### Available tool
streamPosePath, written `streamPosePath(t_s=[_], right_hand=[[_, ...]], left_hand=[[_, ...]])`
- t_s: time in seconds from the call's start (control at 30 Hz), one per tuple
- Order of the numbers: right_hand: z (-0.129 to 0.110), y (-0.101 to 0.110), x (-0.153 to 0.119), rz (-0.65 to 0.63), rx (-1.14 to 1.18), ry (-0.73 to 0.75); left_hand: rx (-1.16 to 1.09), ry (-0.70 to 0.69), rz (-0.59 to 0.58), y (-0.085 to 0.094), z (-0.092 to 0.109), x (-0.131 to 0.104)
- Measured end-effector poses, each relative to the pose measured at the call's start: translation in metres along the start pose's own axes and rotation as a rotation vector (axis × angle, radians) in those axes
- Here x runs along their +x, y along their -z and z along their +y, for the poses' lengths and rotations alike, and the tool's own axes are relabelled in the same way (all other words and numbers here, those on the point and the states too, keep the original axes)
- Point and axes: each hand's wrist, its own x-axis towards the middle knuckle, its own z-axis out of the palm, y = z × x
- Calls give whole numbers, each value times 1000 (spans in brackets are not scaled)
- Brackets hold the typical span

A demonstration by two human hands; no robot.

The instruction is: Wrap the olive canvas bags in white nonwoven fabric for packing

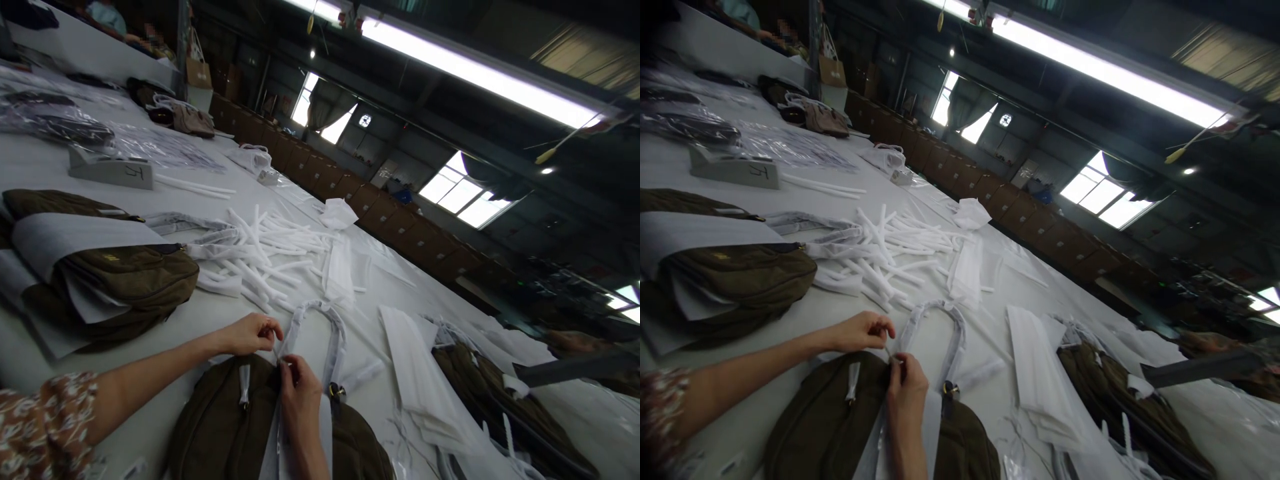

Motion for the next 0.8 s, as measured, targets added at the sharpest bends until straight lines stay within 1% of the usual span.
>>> streamPosePath(t_s=[0.07, 0.13, 0.2, 0.27, 0.37, 0.43, 0.53, 0.63, 0.8], right_hand=[[-1, -2, 2, -5, 56, 41], [-1, -4, 4, -16, 79, 77], [1, -5, 3, -8, 69, 105], [5, -6, 2, 16, 63, 109], [9, -8, -3, 60, 99, 41], [10, -9, -6, 81, 132, -9], [10, -9, -9, 85, 147, -28], [11, -9, -10, 82, 142, -6], [14, -11, -10, 118, 124, 11]], left_hand=[[-2, -63, 5, -7, 10, -8], [-14, -103, 5, -18, 13, -11], [-45, -104, 22, -28, 8, -10], [-82, -74, 71, -37, -1, -7], [-107, -6, 178, -46, -15, -2], [-88, 40, 230, -50, -21, -1], [-31, 70, 268, -53, -23, -1], [24, 41, 288, -55, -23, -2], [95, 7, 292, -58, -26, -4]])
